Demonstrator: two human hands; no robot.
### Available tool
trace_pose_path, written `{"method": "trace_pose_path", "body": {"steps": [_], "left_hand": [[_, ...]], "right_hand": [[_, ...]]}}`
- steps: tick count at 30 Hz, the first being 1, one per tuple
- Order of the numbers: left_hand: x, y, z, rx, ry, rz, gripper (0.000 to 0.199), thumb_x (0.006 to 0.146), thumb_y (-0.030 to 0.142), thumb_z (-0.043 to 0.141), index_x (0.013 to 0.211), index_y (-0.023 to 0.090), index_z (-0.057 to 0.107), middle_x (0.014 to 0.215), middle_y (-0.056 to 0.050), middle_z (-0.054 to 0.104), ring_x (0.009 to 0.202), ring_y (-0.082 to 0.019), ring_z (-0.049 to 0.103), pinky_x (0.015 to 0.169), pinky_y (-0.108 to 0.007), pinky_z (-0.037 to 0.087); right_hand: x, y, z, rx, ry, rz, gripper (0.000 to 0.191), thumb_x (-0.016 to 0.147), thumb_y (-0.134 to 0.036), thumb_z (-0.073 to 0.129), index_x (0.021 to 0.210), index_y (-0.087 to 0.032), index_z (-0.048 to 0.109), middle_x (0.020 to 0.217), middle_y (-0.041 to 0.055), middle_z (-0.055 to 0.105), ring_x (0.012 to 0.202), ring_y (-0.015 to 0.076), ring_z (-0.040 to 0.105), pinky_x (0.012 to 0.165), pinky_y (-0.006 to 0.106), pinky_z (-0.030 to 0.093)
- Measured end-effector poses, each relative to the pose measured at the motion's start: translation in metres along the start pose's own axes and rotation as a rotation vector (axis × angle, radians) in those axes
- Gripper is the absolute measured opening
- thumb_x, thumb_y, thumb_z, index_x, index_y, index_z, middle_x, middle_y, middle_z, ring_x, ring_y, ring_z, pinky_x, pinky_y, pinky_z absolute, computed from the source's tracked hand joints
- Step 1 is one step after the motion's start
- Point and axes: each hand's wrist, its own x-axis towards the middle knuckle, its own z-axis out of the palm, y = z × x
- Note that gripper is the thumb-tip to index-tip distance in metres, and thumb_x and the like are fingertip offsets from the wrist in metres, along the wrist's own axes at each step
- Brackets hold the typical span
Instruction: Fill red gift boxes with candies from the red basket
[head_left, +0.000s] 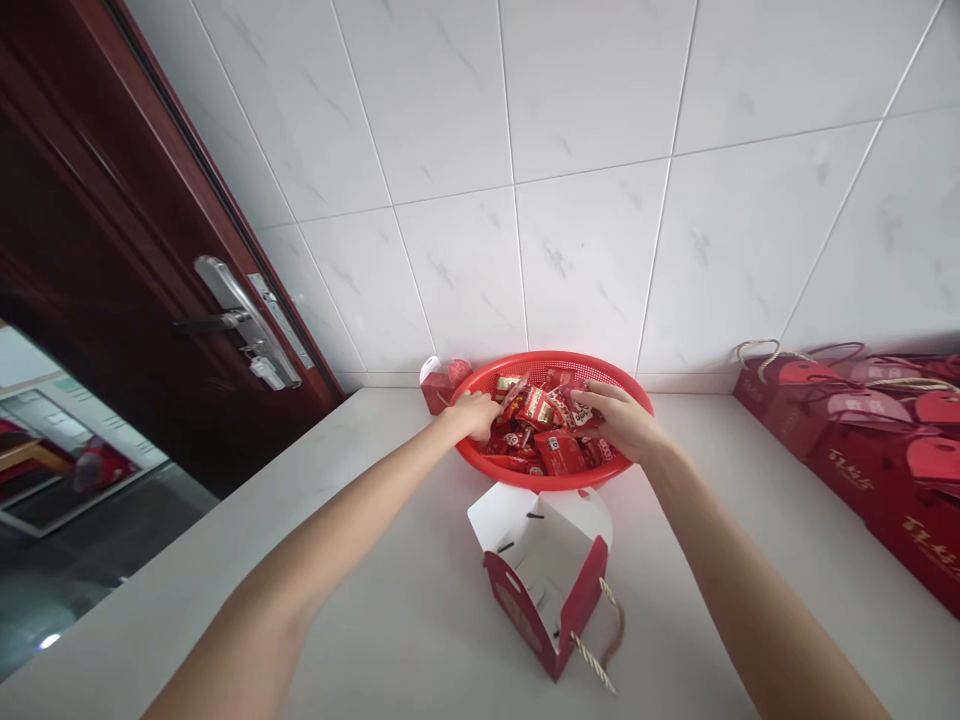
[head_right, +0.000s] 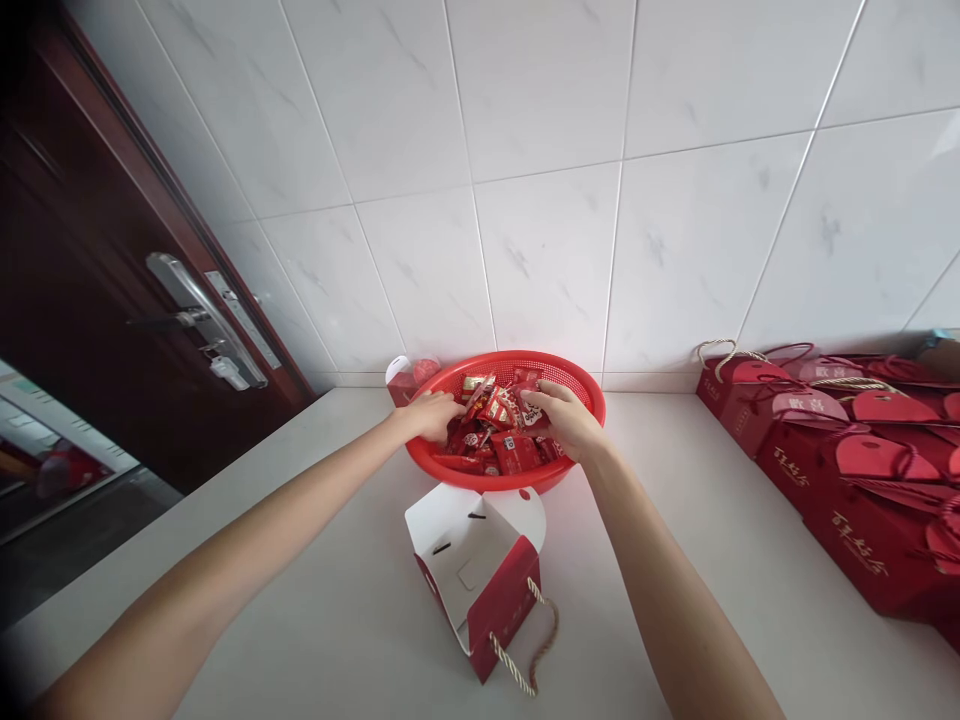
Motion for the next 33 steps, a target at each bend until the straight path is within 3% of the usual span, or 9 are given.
{"method": "trace_pose_path", "body": {"steps": [4, 6, 13, 21, 29, 33], "left_hand": [[0.007, 0.009, 0.005, 0.050, -0.005, -0.042, 0.060, 0.049, 0.012, 0.084, 0.108, 0.017, 0.073, 0.130, -0.020, 0.061, 0.122, -0.042, 0.056, 0.105, -0.046, 0.043], [0.008, 0.009, 0.006, 0.043, 0.003, -0.046, 0.059, 0.051, 0.012, 0.083, 0.109, 0.017, 0.072, 0.132, -0.020, 0.060, 0.119, -0.041, 0.058, 0.101, -0.045, 0.046], [0.009, -0.004, 0.001, -0.167, 0.094, 0.038, 0.003, 0.071, 0.022, 0.068, 0.072, 0.020, 0.071, 0.086, -0.007, 0.072, 0.085, -0.025, 0.068, 0.077, -0.031, 0.050], [0.010, -0.014, 0.004, -0.672, 0.269, 0.085, 0.032, 0.085, 0.045, 0.058, 0.070, 0.018, 0.063, 0.065, -0.001, 0.066, 0.064, -0.020, 0.064, 0.062, -0.029, 0.048], [0.006, -0.015, 0.000, -0.994, 0.264, 0.155, 0.031, 0.077, 0.046, 0.072, 0.073, 0.015, 0.067, 0.062, 0.000, 0.066, 0.057, -0.016, 0.063, 0.061, -0.030, 0.051], [0.001, -0.009, 0.001, -1.089, 0.260, 0.185, 0.034, 0.078, 0.046, 0.073, 0.087, 0.014, 0.072, 0.064, -0.003, 0.068, 0.060, -0.020, 0.067, 0.059, -0.033, 0.054]], "right_hand": [[-0.001, 0.000, 0.001, 0.006, 0.018, -0.004, 0.006, 0.081, -0.016, 0.068, 0.086, -0.019, 0.069, 0.092, 0.0042, 0.067, 0.086, 0.0179, 0.065, 0.060, 0.029, 0.064], [-0.001, 0.000, 0.002, -0.006, 0.003, -0.012, 0.006, 0.081, -0.016, 0.068, 0.086, -0.018, 0.069, 0.092, 0.0044, 0.067, 0.084, 0.0173, 0.064, 0.059, 0.028, 0.064], [-0.001, 0.000, 0.001, -0.013, -0.028, -0.024, 0.007, 0.078, -0.018, 0.071, 0.084, -0.019, 0.068, 0.090, 0.0042, 0.069, 0.084, 0.0169, 0.065, 0.060, 0.024, 0.062], [0.003, 0.005, -0.002, -0.002, -0.054, -0.050, 0.006, 0.076, -0.020, 0.073, 0.082, -0.021, 0.070, 0.092, 0.0034, 0.071, 0.085, 0.0184, 0.067, 0.060, 0.026, 0.063], [0.006, 0.007, -0.003, -0.013, -0.040, -0.049, 0.005, 0.078, -0.019, 0.073, 0.082, -0.021, 0.073, 0.089, 0.0035, 0.071, 0.082, 0.0175, 0.066, 0.056, 0.024, 0.061], [0.004, 0.005, -0.003, 0.000, -0.075, -0.050, 0.003, 0.078, -0.019, 0.071, 0.081, -0.020, 0.072, 0.086, 0.0031, 0.070, 0.081, 0.0170, 0.066, 0.059, 0.025, 0.062]]}}
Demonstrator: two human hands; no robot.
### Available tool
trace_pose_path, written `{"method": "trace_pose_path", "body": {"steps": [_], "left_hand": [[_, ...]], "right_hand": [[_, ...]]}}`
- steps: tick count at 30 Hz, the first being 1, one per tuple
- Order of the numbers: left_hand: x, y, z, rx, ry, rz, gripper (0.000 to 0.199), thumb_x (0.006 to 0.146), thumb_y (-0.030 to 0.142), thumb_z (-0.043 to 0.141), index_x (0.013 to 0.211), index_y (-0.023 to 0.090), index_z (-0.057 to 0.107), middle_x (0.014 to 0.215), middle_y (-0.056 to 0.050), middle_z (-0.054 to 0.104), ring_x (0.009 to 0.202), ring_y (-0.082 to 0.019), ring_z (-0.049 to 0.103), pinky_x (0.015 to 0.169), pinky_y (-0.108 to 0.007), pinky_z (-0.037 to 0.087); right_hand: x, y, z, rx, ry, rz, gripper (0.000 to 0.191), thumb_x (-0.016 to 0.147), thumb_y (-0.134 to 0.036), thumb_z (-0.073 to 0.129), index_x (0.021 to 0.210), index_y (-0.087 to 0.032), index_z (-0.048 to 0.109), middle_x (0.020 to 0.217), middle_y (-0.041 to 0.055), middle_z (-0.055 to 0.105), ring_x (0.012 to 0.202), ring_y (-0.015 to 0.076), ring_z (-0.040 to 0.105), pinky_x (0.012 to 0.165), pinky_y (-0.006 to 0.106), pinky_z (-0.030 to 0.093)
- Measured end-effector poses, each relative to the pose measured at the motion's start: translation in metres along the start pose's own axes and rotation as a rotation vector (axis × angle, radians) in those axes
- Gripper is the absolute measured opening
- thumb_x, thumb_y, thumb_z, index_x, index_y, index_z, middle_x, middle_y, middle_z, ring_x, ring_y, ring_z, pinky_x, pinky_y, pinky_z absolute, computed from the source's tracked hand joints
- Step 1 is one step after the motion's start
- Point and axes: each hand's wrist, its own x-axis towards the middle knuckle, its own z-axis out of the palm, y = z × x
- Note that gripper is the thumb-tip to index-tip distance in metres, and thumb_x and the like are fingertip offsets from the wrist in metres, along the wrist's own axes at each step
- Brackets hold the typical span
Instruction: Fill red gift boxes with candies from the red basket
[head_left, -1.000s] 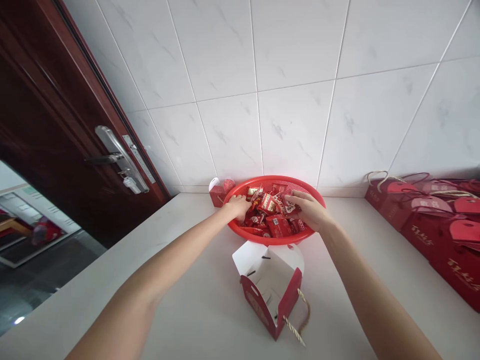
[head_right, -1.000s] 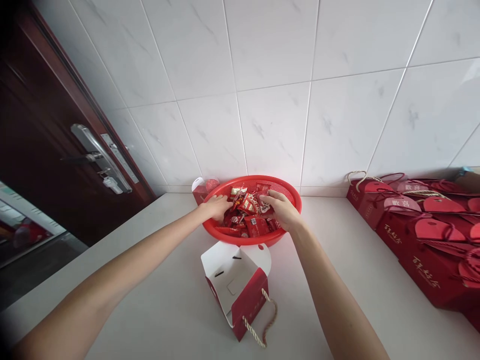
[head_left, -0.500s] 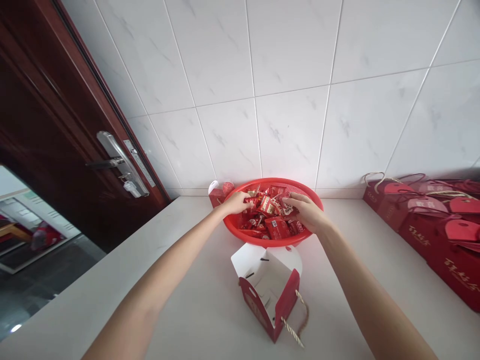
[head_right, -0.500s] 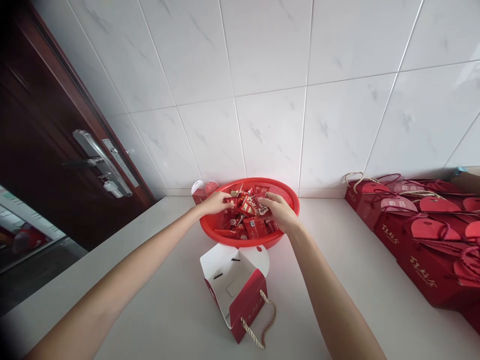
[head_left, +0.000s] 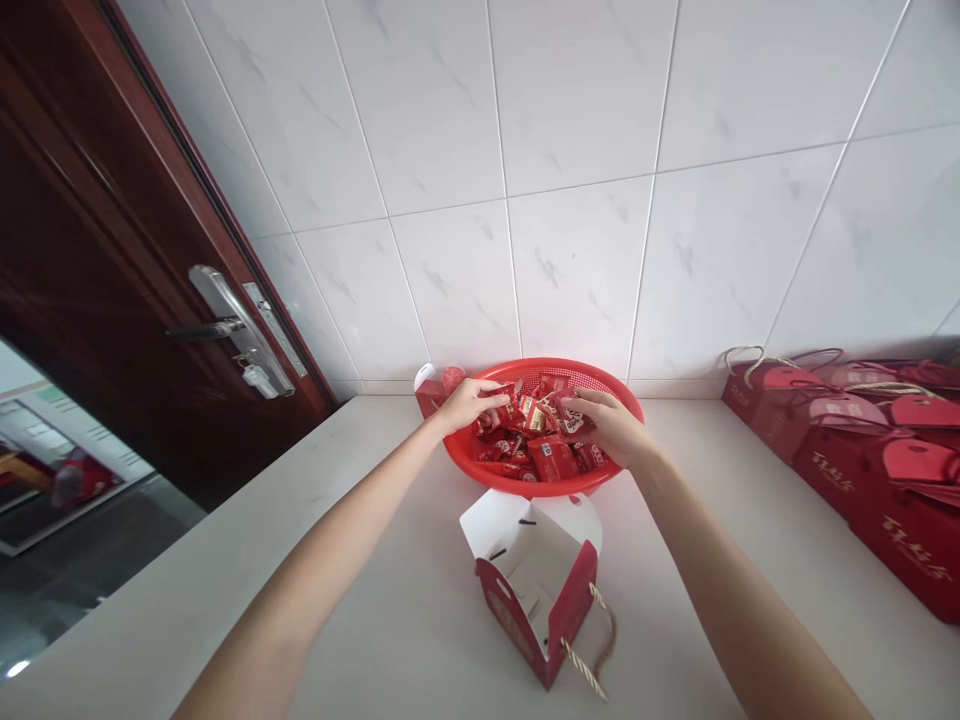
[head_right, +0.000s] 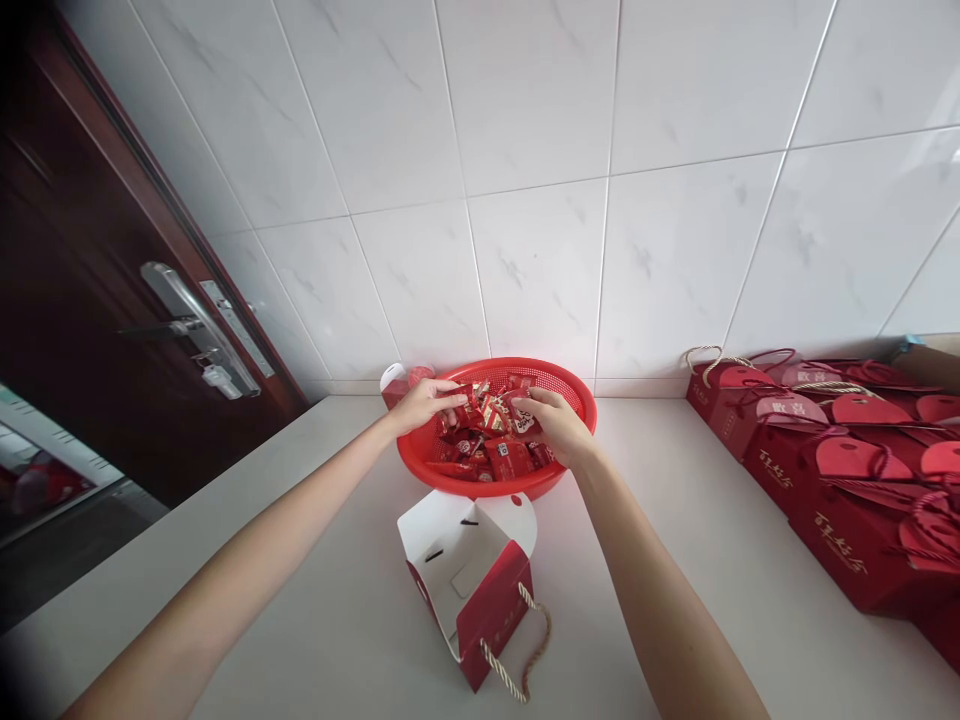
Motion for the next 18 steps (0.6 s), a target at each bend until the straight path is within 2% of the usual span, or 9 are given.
{"method": "trace_pose_path", "body": {"steps": [3, 6, 8, 10, 13, 18], "left_hand": [[-0.004, 0.005, 0.008, -0.061, 0.025, 0.058, 0.038, 0.077, 0.045, 0.075, 0.101, 0.015, 0.074, 0.095, -0.009, 0.076, 0.089, -0.025, 0.073, 0.079, -0.039, 0.059], [-0.009, 0.012, 0.018, -0.079, 0.075, 0.210, 0.032, 0.070, 0.040, 0.081, 0.095, 0.019, 0.078, 0.128, -0.009, 0.069, 0.125, -0.028, 0.060, 0.105, -0.042, 0.050], [-0.014, 0.018, 0.024, -0.085, 0.091, 0.256, 0.029, 0.068, 0.037, 0.082, 0.093, 0.021, 0.079, 0.140, -0.008, 0.061, 0.133, -0.029, 0.054, 0.108, -0.042, 0.048], [-0.018, 0.024, 0.030, -0.101, 0.085, 0.234, 0.032, 0.069, 0.037, 0.082, 0.098, 0.023, 0.078, 0.151, -0.006, 0.051, 0.135, -0.030, 0.053, 0.104, -0.042, 0.052], [-0.022, 0.031, 0.037, -0.089, 0.071, 0.226, 0.031, 0.074, 0.037, 0.079, 0.102, 0.024, 0.078, 0.155, -0.005, 0.045, 0.134, -0.031, 0.053, 0.097, -0.041, 0.057], [-0.021, 0.037, 0.047, 0.023, 0.121, 0.283, 0.018, 0.083, 0.026, 0.068, 0.097, 0.025, 0.079, 0.140, -0.005, 0.060, 0.133, -0.025, 0.054, 0.104, -0.039, 0.052]], "right_hand": [[-0.002, -0.002, 0.001, 0.001, -0.004, -0.009, 0.003, 0.075, -0.017, 0.073, 0.076, -0.020, 0.071, 0.084, 0.0032, 0.068, 0.079, 0.0170, 0.065, 0.060, 0.026, 0.062], [-0.003, -0.004, 0.003, -0.008, 0.019, -0.003, 0.004, 0.075, -0.015, 0.071, 0.075, -0.019, 0.071, 0.085, 0.0039, 0.069, 0.079, 0.0172, 0.065, 0.059, 0.027, 0.063], [-0.003, -0.005, 0.003, -0.002, 0.030, 0.007, 0.005, 0.075, -0.015, 0.071, 0.079, -0.018, 0.072, 0.089, 0.0046, 0.071, 0.080, 0.0179, 0.066, 0.061, 0.029, 0.063], [-0.003, -0.005, 0.003, 0.010, 0.031, 0.004, 0.006, 0.075, -0.015, 0.072, 0.080, -0.019, 0.073, 0.090, 0.0049, 0.072, 0.080, 0.0183, 0.067, 0.062, 0.029, 0.064], [-0.003, -0.005, 0.003, 0.034, 0.022, -0.015, 0.005, 0.074, -0.016, 0.074, 0.075, -0.019, 0.070, 0.085, 0.0046, 0.071, 0.081, 0.0185, 0.067, 0.062, 0.027, 0.064], [-0.005, -0.006, 0.004, 0.080, 0.032, -0.018, 0.011, 0.074, -0.016, 0.074, 0.069, -0.019, 0.064, 0.079, 0.0018, 0.067, 0.079, 0.0164, 0.065, 0.069, 0.031, 0.065]]}}
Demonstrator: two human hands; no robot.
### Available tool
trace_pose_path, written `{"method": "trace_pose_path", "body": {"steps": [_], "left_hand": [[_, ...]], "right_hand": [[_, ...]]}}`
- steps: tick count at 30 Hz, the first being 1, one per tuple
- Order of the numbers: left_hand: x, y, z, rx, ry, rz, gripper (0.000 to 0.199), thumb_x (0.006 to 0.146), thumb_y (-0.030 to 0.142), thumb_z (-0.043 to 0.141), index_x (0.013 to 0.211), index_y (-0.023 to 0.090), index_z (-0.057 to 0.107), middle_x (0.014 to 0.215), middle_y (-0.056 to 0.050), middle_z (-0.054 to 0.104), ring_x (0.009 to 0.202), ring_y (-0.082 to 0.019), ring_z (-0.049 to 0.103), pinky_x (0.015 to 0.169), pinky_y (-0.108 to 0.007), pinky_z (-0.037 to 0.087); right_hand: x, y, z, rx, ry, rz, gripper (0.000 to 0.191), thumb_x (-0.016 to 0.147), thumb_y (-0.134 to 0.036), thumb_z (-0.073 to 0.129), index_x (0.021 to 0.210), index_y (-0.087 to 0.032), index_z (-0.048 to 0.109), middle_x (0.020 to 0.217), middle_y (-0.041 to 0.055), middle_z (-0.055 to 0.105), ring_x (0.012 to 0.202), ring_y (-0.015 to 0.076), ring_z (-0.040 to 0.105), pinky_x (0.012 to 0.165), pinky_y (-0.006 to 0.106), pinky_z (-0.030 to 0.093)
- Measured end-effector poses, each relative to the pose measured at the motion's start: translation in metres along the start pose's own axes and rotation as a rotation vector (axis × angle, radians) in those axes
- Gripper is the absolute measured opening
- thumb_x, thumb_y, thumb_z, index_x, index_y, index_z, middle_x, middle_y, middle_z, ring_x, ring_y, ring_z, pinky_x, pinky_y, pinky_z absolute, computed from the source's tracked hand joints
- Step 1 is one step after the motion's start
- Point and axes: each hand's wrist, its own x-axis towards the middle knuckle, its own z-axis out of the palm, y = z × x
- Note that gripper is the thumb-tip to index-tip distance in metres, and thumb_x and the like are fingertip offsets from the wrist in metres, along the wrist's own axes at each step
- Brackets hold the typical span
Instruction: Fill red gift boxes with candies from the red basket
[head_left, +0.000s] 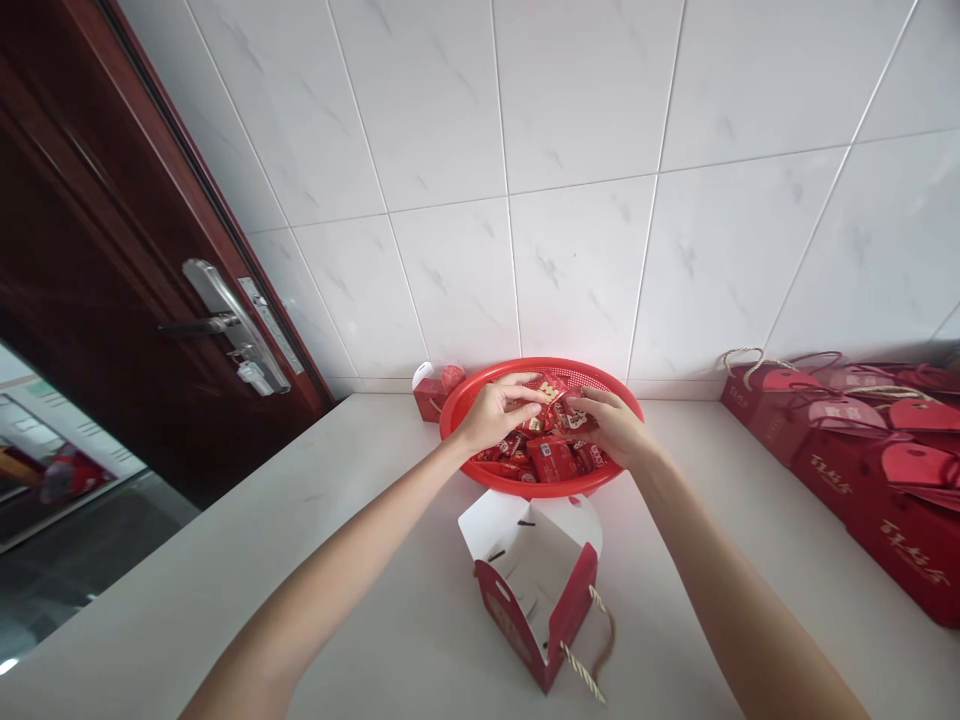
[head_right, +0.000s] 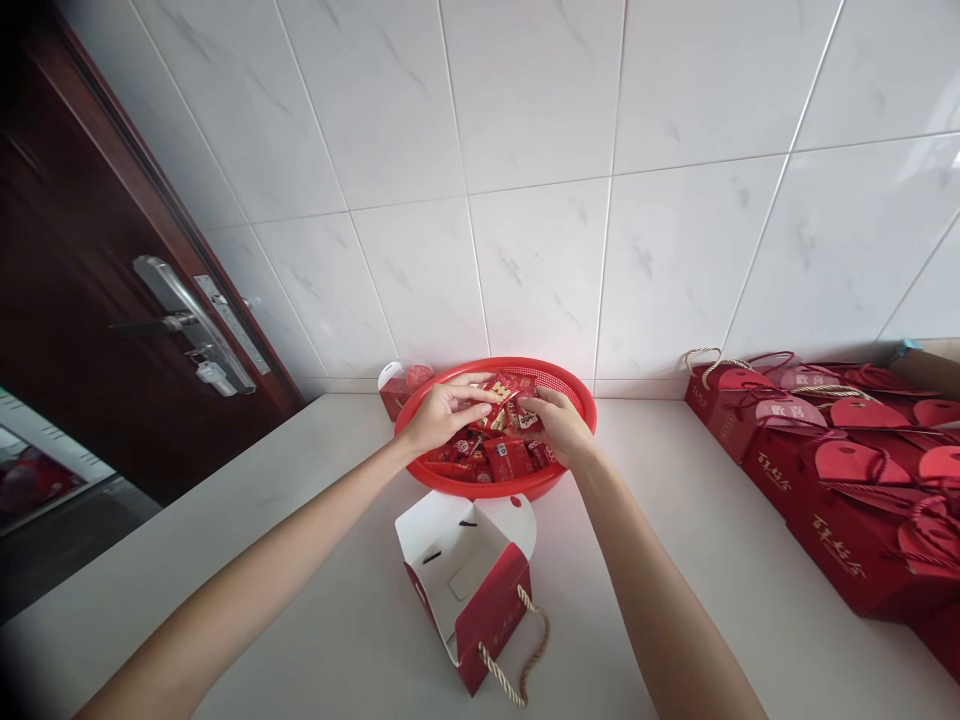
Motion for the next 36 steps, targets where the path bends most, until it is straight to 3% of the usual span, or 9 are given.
{"method": "trace_pose_path", "body": {"steps": [8, 15, 21, 26, 30, 33, 36], "left_hand": [[0.007, -0.001, 0.013, 0.083, 0.226, -0.018, 0.011, 0.082, 0.021, 0.067, 0.088, 0.018, 0.075, 0.104, -0.008, 0.073, 0.103, -0.023, 0.068, 0.091, -0.035, 0.056], [0.009, -0.005, 0.017, -0.018, 0.325, -0.126, 0.043, 0.081, 0.021, 0.070, 0.124, 0.017, 0.064, 0.133, -0.011, 0.065, 0.119, -0.025, 0.063, 0.102, -0.036, 0.050], [0.007, -0.002, 0.020, -0.246, 0.061, -0.093, 0.035, 0.081, 0.027, 0.071, 0.113, 0.015, 0.070, 0.125, -0.012, 0.070, 0.116, -0.027, 0.065, 0.100, -0.040, 0.051], [0.005, -0.002, 0.021, -0.291, 0.027, -0.153, 0.042, 0.077, 0.029, 0.076, 0.116, 0.015, 0.070, 0.132, -0.013, 0.066, 0.120, -0.028, 0.063, 0.102, -0.042, 0.051], [0.006, 0.000, 0.016, -0.273, 0.009, -0.157, 0.041, 0.080, 0.034, 0.074, 0.116, 0.016, 0.071, 0.129, -0.013, 0.068, 0.118, -0.028, 0.064, 0.100, -0.042, 0.053], [0.008, -0.001, 0.005, -0.087, -0.092, -0.221, 0.035, 0.091, 0.035, 0.060, 0.120, 0.018, 0.070, 0.124, -0.009, 0.071, 0.111, -0.025, 0.067, 0.093, -0.036, 0.056], [0.008, -0.005, -0.011, 0.321, -0.356, -0.291, 0.033, 0.094, 0.024, 0.048, 0.118, 0.018, 0.071, 0.116, -0.005, 0.074, 0.104, -0.020, 0.070, 0.090, -0.029, 0.054]], "right_hand": [[0.005, 0.005, -0.003, 0.066, 0.075, -0.067, 0.017, 0.071, -0.022, 0.078, 0.067, -0.020, 0.061, 0.079, 0.0013, 0.063, 0.084, 0.0185, 0.063, 0.075, 0.038, 0.066], [0.007, 0.006, -0.004, 0.095, 0.115, -0.117, 0.016, 0.068, -0.025, 0.078, 0.068, -0.021, 0.063, 0.079, 0.0003, 0.065, 0.083, 0.0185, 0.064, 0.076, 0.037, 0.065], [0.008, 0.007, -0.008, 0.090, 0.075, -0.094, 0.012, 0.068, -0.021, 0.078, 0.075, -0.020, 0.069, 0.084, 0.0017, 0.070, 0.083, 0.0186, 0.066, 0.075, 0.034, 0.063], [0.003, 0.004, -0.008, 0.056, 0.009, -0.057, 0.008, 0.075, -0.019, 0.074, 0.082, -0.021, 0.070, 0.091, 0.0030, 0.072, 0.089, 0.0195, 0.068, 0.080, 0.036, 0.063], [0.000, 0.000, -0.005, 0.065, 0.052, -0.044, 0.008, 0.076, -0.014, 0.071, 0.080, -0.021, 0.069, 0.083, 0.0015, 0.070, 0.084, 0.0179, 0.068, 0.078, 0.035, 0.064], [0.001, -0.001, -0.002, 0.074, 0.103, -0.044, 0.008, 0.076, -0.013, 0.069, 0.077, -0.021, 0.068, 0.081, 0.0009, 0.070, 0.082, 0.0169, 0.068, 0.075, 0.032, 0.064], [0.001, -0.001, 0.000, 0.075, 0.150, -0.032, 0.008, 0.076, -0.013, 0.070, 0.076, -0.021, 0.067, 0.081, 0.0009, 0.071, 0.080, 0.0172, 0.068, 0.072, 0.032, 0.064]]}}
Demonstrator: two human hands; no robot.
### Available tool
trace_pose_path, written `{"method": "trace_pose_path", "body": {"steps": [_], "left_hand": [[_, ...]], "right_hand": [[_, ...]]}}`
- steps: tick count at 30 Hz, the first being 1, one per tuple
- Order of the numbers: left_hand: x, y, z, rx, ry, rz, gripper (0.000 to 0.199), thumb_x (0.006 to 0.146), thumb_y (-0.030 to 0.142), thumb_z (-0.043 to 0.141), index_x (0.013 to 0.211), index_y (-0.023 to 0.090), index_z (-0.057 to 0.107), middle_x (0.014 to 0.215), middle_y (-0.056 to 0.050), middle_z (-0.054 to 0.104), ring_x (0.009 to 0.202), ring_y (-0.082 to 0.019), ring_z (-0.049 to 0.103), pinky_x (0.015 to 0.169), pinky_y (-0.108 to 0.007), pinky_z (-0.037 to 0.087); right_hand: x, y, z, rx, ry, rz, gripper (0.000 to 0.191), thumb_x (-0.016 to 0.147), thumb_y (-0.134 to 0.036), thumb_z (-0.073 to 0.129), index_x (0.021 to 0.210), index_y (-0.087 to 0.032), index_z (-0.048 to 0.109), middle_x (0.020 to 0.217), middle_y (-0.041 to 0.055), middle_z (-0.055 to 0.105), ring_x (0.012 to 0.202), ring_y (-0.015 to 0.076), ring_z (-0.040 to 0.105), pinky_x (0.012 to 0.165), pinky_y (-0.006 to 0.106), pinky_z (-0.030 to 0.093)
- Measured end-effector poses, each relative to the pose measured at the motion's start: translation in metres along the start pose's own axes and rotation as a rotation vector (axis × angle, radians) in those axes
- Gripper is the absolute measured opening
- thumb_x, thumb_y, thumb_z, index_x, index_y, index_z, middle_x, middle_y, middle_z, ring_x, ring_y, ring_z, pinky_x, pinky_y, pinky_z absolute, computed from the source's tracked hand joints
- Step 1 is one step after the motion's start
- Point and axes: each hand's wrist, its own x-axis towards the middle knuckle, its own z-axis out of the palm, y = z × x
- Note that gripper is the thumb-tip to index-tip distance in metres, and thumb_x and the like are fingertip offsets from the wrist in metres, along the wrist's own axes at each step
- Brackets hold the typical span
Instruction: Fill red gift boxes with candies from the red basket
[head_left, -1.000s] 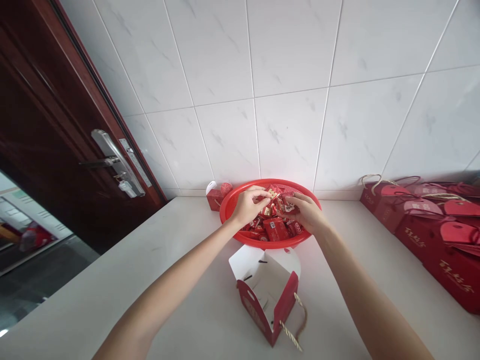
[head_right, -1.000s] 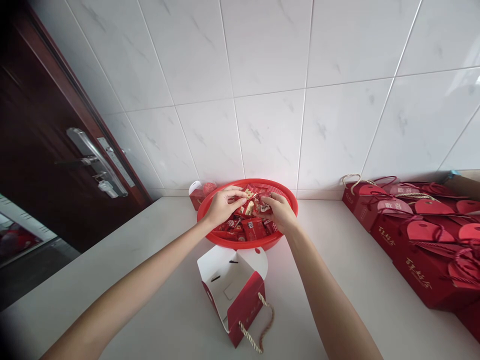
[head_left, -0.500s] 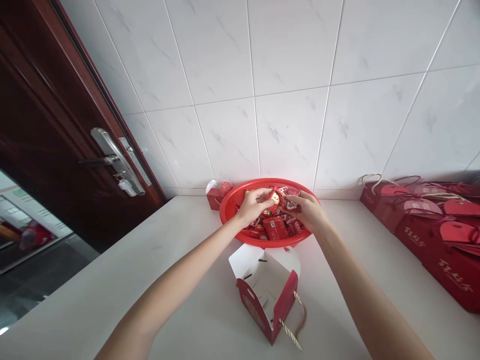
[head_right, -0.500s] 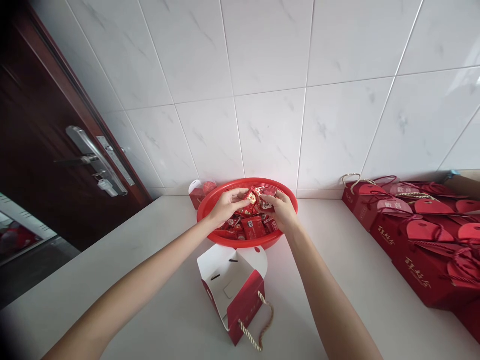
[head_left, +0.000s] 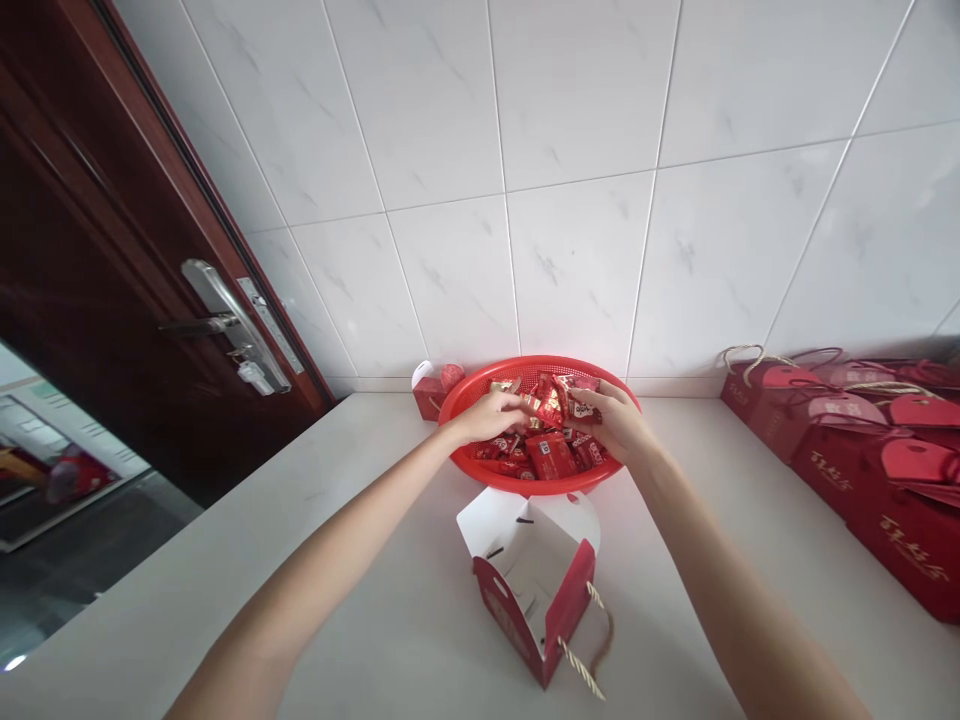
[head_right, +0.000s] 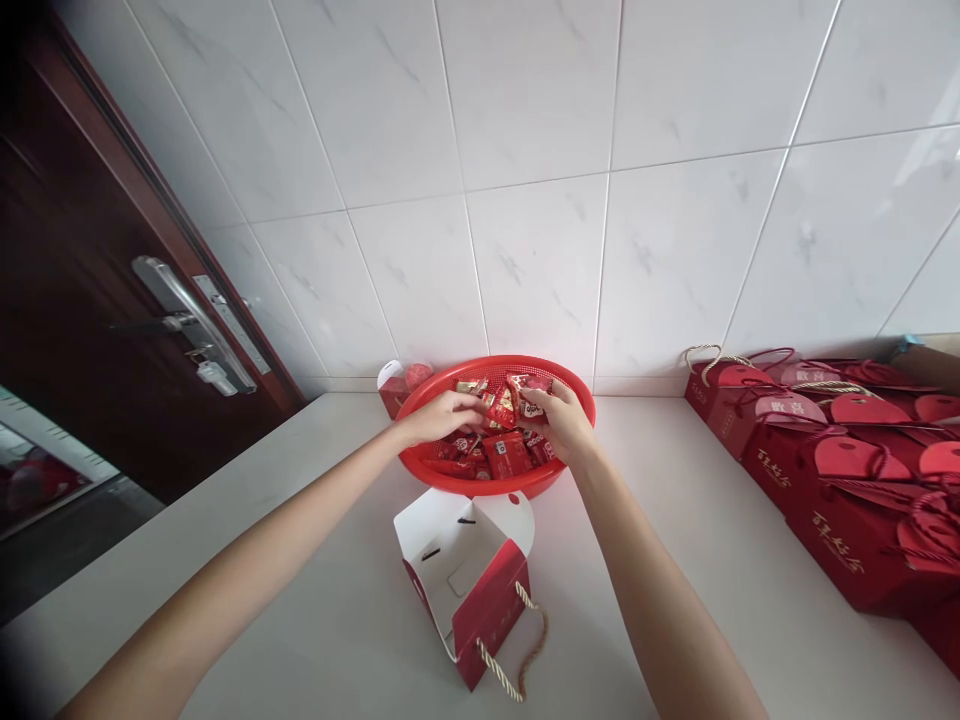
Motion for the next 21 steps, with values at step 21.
{"method": "trace_pose_path", "body": {"steps": [21], "left_hand": [[0.001, -0.019, -0.002, 0.198, -0.147, 0.002, 0.023, 0.085, 0.038, 0.064, 0.081, 0.017, 0.074, 0.074, -0.001, 0.070, 0.069, -0.018, 0.061, 0.065, -0.026, 0.041]], "right_hand": [[0.002, 0.003, -0.002, -0.017, -0.053, -0.022, 0.015, 0.067, -0.020, 0.077, 0.080, -0.021, 0.069, 0.087, 0.0032, 0.074, 0.084, 0.0210, 0.070, 0.069, 0.031, 0.062]]}}
